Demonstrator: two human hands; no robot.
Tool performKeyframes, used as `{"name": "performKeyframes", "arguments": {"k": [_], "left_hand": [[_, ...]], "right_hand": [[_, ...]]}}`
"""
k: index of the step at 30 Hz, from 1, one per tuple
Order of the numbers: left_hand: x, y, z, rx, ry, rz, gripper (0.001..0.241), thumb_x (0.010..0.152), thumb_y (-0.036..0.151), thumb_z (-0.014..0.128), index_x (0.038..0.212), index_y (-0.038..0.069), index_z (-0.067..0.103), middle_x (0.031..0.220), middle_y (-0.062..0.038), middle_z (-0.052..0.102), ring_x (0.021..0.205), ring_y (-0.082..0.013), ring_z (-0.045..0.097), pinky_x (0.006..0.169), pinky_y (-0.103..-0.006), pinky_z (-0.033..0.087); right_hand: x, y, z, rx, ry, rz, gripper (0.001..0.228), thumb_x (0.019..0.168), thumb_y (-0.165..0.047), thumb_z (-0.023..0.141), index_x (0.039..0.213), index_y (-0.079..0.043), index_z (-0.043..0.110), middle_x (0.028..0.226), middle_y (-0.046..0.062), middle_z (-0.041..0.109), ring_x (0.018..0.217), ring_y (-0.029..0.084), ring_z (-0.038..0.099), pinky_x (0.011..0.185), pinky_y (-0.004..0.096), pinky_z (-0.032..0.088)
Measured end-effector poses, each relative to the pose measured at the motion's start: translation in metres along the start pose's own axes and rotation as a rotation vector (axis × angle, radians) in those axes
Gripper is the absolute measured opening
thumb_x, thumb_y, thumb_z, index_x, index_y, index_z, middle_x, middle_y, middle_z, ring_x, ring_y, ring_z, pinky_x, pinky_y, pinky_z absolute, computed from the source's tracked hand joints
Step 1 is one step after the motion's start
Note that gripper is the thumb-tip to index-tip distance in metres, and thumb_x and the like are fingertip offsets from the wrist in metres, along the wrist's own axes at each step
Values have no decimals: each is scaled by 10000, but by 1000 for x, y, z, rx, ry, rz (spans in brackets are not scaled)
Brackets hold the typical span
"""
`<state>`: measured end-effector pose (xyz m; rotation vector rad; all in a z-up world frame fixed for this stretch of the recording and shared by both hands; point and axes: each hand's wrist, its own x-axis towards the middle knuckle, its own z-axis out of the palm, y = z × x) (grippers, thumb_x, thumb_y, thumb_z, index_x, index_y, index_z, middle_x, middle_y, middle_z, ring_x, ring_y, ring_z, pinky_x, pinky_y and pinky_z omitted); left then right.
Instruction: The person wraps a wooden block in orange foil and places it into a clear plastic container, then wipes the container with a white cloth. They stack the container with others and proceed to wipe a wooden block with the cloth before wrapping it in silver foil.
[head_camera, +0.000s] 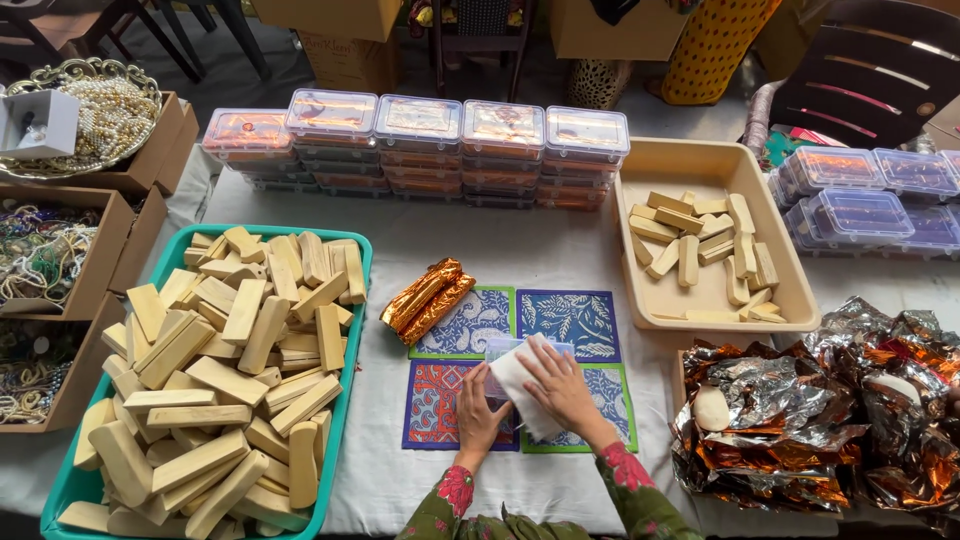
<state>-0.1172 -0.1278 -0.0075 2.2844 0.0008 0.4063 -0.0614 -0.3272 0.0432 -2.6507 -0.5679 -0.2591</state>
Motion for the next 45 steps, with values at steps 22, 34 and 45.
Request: {"name": "performKeyframes", "arguments": {"k": [22, 34, 45], "left_hand": [[2, -11, 2, -61, -51, -93, 821, 874, 488, 745, 1528, 100, 434, 1389, -117, 562, 1240, -302, 588, 1017, -438, 454], [-8, -30, 18, -59, 2, -85, 705, 794, 219, 807, 1413, 40, 521, 1337, -139, 597, 1213, -352, 595, 1009, -439, 468], [-1, -9, 3, -87, -1, -80, 895, 704, 235, 840, 1496, 110, 443, 1348, -134, 582, 1226, -332, 586, 1001, -451, 457]], "right_hand": [[-6, 21, 37, -234, -37, 24, 627, 1053, -409, 377, 1610, -141, 271, 1684, 41, 246, 1565, 224, 156, 1236, 571, 10], [32, -48, 69, -147, 7, -138, 736, 1049, -507, 372, 1595, -31, 241, 1678, 122, 210, 1563, 276, 121, 1227, 556, 12], [-37, -14, 21, -115, -94, -142, 590, 1054, -337, 423, 1596, -130, 315, 1664, 55, 299, 1547, 205, 223, 1251, 453, 117]]}}
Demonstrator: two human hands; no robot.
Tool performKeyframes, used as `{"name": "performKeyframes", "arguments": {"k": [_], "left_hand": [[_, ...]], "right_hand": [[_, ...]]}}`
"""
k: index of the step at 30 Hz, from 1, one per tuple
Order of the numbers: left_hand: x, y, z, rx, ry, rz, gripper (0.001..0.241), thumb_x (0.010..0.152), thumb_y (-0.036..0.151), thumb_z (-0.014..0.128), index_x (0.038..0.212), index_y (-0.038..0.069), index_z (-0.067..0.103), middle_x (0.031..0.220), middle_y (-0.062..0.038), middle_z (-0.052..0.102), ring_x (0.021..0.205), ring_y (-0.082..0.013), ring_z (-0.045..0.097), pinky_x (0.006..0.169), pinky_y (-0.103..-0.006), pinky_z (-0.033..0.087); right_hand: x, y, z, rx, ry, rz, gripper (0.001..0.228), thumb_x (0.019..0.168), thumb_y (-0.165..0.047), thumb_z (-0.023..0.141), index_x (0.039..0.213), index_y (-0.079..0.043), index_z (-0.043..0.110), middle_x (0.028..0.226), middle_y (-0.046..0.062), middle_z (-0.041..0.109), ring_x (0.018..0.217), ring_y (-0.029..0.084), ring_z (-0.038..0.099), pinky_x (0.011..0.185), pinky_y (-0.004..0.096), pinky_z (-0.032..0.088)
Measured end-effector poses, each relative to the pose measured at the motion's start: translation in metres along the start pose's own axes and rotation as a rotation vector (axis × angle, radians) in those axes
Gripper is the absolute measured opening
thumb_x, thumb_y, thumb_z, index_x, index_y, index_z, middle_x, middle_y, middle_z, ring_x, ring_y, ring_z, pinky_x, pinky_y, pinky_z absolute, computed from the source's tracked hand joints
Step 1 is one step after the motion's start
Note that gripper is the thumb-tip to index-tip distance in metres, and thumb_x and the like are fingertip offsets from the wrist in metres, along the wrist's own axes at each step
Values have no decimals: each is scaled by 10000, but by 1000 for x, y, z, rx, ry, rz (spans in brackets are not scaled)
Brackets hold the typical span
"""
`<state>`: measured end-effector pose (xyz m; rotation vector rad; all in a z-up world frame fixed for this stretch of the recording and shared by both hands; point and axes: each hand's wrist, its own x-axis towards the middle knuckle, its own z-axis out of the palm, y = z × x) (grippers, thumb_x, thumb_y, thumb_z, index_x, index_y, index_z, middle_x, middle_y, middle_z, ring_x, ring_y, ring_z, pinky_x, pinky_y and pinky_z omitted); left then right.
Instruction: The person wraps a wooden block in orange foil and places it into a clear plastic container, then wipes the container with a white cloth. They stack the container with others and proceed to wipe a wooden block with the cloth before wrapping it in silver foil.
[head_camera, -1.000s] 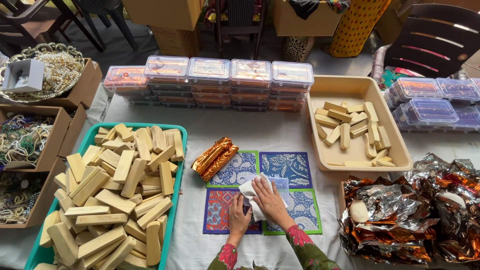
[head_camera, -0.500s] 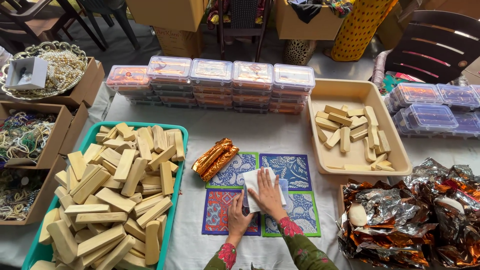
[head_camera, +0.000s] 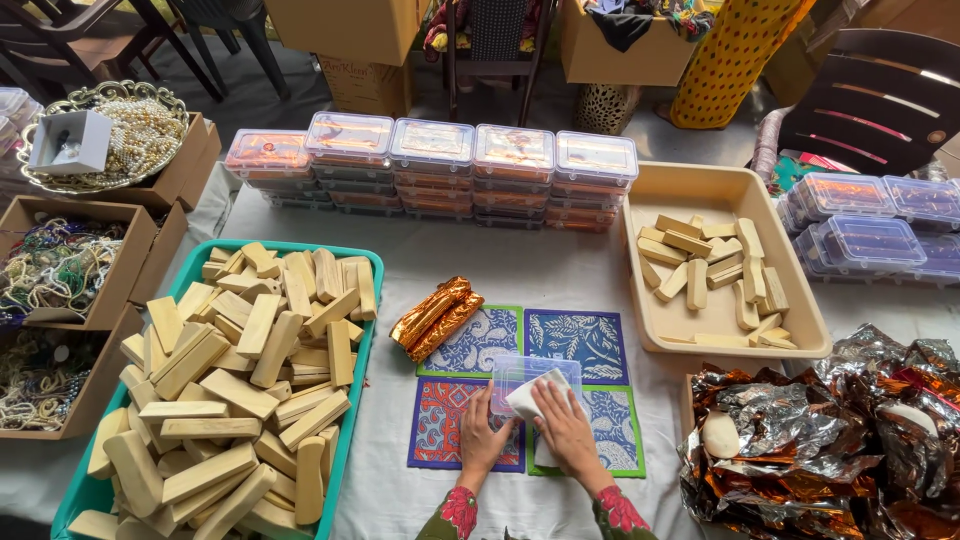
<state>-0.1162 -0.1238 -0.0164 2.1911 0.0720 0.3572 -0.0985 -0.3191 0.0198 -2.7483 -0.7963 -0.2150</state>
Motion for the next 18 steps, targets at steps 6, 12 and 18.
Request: {"name": "performKeyframes", "arguments": {"k": [6, 12, 18], "left_hand": [[1, 2, 4, 60, -14, -21, 956, 736, 484, 877, 1506, 134, 431, 1323, -89, 591, 1198, -274, 603, 966, -430, 464], [-2, -7, 11, 59, 11, -16, 922, 736, 395, 859, 1505, 112, 437, 1313, -115, 587, 1194, -298, 595, 970, -433, 458], [-10, -45, 38, 96, 74, 15, 737, 802, 230, 834, 1414, 65, 458, 1368, -176, 555, 1211, -369, 566, 1010, -462, 438]], "right_hand": [[32, 37, 37, -105, 65, 218, 600, 1051, -369, 378, 1591, -123, 290, 1670, 51, 252, 1553, 214, 162, 1223, 583, 19], [70, -10, 61, -139, 99, 227, 637, 1057, -407, 339, 1594, -75, 249, 1683, 98, 183, 1559, 278, 106, 1209, 602, -5], [40, -42, 27, -51, 71, 47, 613, 1070, -389, 348, 1606, -101, 273, 1687, 82, 233, 1565, 264, 154, 1238, 529, 73]]}}
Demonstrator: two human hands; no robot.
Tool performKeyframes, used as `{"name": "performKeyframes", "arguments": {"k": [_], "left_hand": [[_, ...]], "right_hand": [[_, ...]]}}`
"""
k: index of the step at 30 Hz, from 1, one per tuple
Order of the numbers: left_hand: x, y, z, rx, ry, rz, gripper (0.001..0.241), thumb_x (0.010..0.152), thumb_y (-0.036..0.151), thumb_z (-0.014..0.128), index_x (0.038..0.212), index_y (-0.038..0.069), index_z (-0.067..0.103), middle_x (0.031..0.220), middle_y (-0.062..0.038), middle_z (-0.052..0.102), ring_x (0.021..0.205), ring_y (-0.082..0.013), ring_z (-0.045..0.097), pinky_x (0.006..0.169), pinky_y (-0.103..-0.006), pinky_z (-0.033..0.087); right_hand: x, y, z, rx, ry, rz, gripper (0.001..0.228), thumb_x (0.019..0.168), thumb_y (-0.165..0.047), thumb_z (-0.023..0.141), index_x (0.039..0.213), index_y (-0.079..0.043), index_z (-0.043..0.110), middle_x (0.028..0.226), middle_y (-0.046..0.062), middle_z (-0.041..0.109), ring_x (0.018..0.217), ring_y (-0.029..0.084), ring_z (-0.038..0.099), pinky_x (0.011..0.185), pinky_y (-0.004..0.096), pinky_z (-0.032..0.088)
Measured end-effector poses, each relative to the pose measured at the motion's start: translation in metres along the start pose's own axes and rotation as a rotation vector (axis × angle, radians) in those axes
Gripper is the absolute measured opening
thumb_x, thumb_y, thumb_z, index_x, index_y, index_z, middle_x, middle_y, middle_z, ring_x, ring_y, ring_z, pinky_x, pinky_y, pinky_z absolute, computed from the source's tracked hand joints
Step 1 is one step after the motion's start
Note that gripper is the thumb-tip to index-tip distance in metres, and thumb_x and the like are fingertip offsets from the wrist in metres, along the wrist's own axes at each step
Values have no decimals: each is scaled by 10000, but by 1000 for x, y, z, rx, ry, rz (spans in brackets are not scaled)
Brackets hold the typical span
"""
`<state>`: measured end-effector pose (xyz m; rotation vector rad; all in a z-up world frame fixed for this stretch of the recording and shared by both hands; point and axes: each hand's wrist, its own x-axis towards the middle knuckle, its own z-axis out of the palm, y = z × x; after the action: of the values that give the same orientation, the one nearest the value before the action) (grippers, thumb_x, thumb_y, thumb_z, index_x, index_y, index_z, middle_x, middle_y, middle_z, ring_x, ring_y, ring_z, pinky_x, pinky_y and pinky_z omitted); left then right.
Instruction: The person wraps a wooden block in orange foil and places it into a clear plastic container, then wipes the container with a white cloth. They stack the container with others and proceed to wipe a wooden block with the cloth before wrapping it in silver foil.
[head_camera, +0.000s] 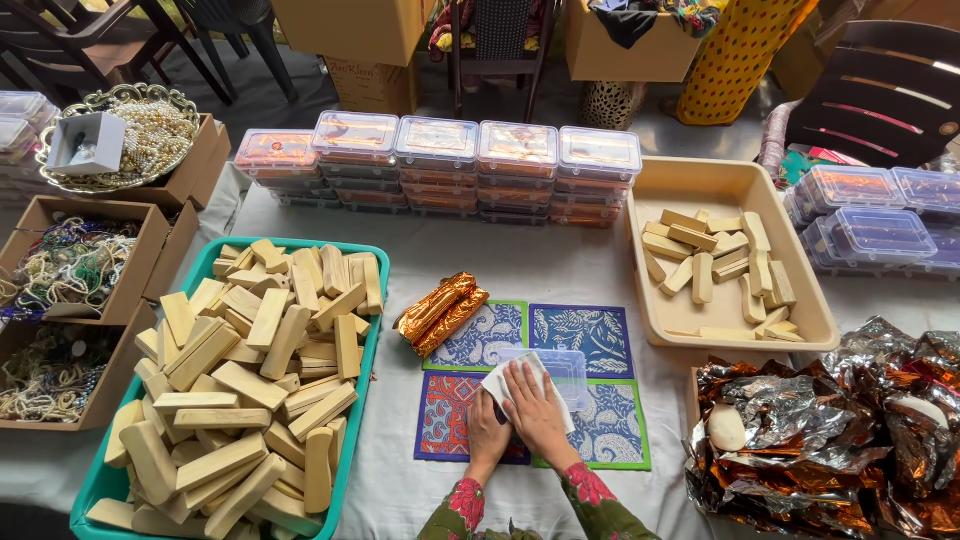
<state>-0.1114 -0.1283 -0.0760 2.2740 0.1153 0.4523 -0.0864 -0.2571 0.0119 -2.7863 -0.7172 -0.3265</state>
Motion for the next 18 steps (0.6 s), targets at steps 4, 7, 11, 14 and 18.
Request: {"name": "performKeyframes", "arguments": {"k": [4, 7, 11, 14, 18], "left_hand": [[13, 39, -33, -66, -77, -42, 874, 715, 179, 797, 1514, 115, 449, 1326, -113, 593, 1255, -314, 582, 1005, -432, 455], [12, 47, -41, -73, -84, -45, 927, 745, 396, 875, 1501, 110, 423, 1322, -116, 580, 1226, -303, 571, 997, -446, 439], [14, 42, -33, -56, -87, -35, 953, 750, 466, 864, 1518, 117, 420, 1322, -103, 584, 1238, -278, 563, 1004, -447, 440], [18, 36, -28, -50, -110, -39, 933, 788, 456, 851, 1530, 130, 388, 1355, -107, 537, 1246, -299, 550, 1024, -467, 421], [33, 22, -19, 28, -298, -122, 843, 914, 359, 771, 1615, 212, 326, 1426, -187, 330, 1167, -324, 523, 1041, -490, 387]], "right_hand": [[-34, 25, -12, 8, -30, 43, 592, 1067, -378, 356, 1598, -126, 291, 1678, 57, 259, 1558, 242, 186, 1242, 506, 118], [-49, 50, -14, 45, -22, 198, 585, 1066, -367, 347, 1600, -130, 313, 1685, 54, 259, 1562, 257, 190, 1237, 500, 137], [-51, 95, 16, 407, 68, 399, 585, 1084, -371, 340, 1595, -87, 345, 1687, 128, 241, 1552, 299, 197, 1215, 452, 179], [-59, 126, 59, 1000, 225, 628, 593, 1093, -393, 379, 1554, -21, 410, 1605, 185, 386, 1471, 279, 351, 1188, 362, 273], [-75, 97, 59, 1301, 315, 944, 607, 1085, -409, 436, 1473, 47, 532, 1385, 198, 623, 1239, 262, 561, 1060, 346, 407]]}}
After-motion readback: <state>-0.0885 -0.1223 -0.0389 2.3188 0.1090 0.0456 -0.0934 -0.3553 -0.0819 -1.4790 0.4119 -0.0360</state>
